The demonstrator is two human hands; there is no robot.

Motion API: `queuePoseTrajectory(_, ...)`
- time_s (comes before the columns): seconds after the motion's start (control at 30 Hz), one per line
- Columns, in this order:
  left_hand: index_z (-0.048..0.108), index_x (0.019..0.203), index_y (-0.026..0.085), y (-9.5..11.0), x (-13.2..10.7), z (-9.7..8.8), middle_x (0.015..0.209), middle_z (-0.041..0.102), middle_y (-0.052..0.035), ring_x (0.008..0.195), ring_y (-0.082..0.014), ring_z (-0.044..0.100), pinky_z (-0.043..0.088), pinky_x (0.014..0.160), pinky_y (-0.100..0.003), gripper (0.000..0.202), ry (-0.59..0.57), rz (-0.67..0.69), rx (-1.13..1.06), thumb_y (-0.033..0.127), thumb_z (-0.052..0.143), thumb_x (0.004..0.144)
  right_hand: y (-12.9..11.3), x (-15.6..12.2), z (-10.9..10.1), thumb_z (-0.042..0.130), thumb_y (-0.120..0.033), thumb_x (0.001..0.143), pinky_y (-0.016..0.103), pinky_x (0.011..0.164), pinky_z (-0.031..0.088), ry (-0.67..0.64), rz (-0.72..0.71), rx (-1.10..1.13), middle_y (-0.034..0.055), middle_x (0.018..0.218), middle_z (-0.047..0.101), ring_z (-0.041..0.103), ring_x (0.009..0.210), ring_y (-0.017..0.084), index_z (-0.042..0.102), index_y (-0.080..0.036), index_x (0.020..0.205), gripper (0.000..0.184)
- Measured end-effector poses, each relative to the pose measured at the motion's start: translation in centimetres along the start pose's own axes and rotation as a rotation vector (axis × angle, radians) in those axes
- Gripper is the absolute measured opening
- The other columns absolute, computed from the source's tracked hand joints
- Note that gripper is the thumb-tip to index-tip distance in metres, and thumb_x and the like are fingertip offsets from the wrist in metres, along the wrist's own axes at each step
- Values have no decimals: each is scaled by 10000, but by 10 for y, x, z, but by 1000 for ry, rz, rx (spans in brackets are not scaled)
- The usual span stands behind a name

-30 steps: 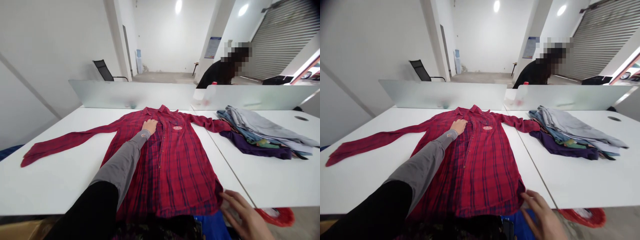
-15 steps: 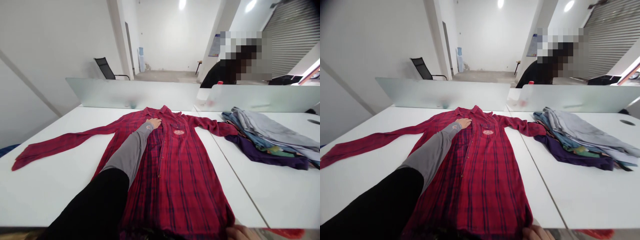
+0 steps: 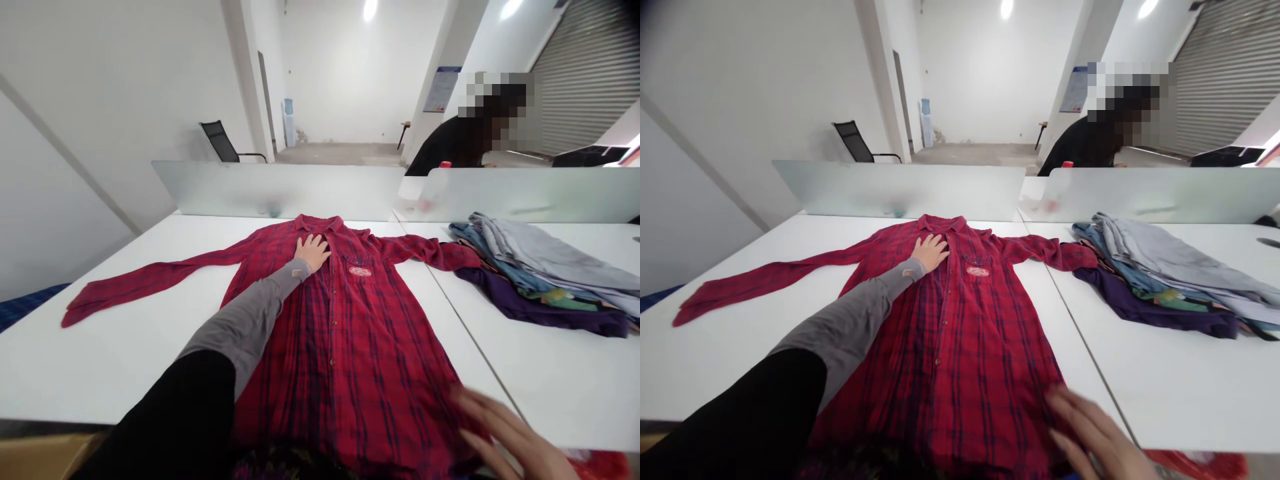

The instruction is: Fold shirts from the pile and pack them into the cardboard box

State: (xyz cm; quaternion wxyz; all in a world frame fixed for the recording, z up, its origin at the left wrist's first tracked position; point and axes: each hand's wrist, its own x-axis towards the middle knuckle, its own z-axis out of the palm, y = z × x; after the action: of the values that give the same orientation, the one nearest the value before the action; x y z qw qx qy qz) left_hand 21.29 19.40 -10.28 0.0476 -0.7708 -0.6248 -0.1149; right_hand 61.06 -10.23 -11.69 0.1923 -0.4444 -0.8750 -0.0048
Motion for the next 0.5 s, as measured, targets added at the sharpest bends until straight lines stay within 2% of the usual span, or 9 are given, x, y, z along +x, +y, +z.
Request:
queuePoseTrajectory(0.07, 372, 1442, 191, 3, -29, 1, 1551, 271, -151, 1416, -402, 200, 222, 1085, -658, 580, 33, -40, -52, 508, 359, 956, -5, 36, 9, 549, -481, 868, 548, 985, 484, -7, -5, -100, 53, 1497, 404, 456, 1307, 349, 334, -342, 1491, 674)
queuePoseTrajectory(0.13, 358, 1449, 152, 5, -58, 3, 1524, 310, -194, 1399, -416, 250, 263, 1080, -635, 650, 26, -45, -128, 530, 436, 926, -9, 62, 29, 529, -546, 868, 634, 1029, 389, -57, -59, -148, 54, 1543, 317, 328, 1385, 371, 283, -347, 1506, 712)
queuePoseTrajectory(0.17, 374, 1439, 141, 5, -72, 3, 1510, 335, -197, 1394, -392, 282, 279, 1097, -594, 658, 14, 1, -186, 524, 473, 913, -9, 70, 39, 509, -561, 877, 651, 1043, 353, -99, -82, -150, 50, 1551, 300, 293, 1402, 365, 265, -356, 1508, 707)
queuePoseTrajectory(0.23, 407, 1416, 143, 5, -94, 2, 1501, 365, -173, 1387, -306, 344, 321, 1124, -472, 618, 11, 177, -337, 494, 493, 914, -5, 78, 53, 478, -572, 892, 668, 1066, 297, -182, -82, -130, 41, 1556, 288, 260, 1419, 352, 253, -369, 1506, 685)
queuePoseTrajectory(0.3, 431, 1398, 156, 0, -106, -3, 1505, 371, -138, 1373, -227, 383, 356, 1121, -365, 542, 64, 346, -487, 450, 448, 944, 5, 83, 54, 474, -583, 891, 646, 1083, 293, -255, -63, -62, 37, 1547, 312, 277, 1414, 345, 335, -366, 1480, 643)
queuePoseTrajectory(0.33, 448, 1385, 163, -5, -108, -6, 1498, 388, -121, 1363, -201, 400, 363, 1119, -335, 499, 94, 370, -509, 421, 418, 959, 13, 88, 49, 466, -580, 896, 603, 1088, 326, -281, -53, -6, 39, 1526, 358, 325, 1394, 331, 417, -353, 1444, 595)
queuePoseTrajectory(0.4, 490, 1349, 174, -22, -104, -14, 1459, 450, -87, 1347, -168, 418, 347, 1134, -312, 429, 130, 274, -417, 350, 366, 978, 31, 110, 36, 424, -560, 920, 491, 1079, 400, -279, -20, 94, 54, 1443, 484, 445, 1325, 289, 570, -302, 1336, 511)
queuePoseTrajectory(0.5, 507, 1336, 136, -63, -85, -22, 1423, 489, -107, 1354, -173, 400, 298, 1164, -342, 427, 136, 41, -237, 230, 296, 977, 62, 172, 26, 356, -513, 948, 424, 1084, 409, -101, 65, 69, 90, 1360, 561, 524, 1249, 258, 617, -231, 1281, 508)
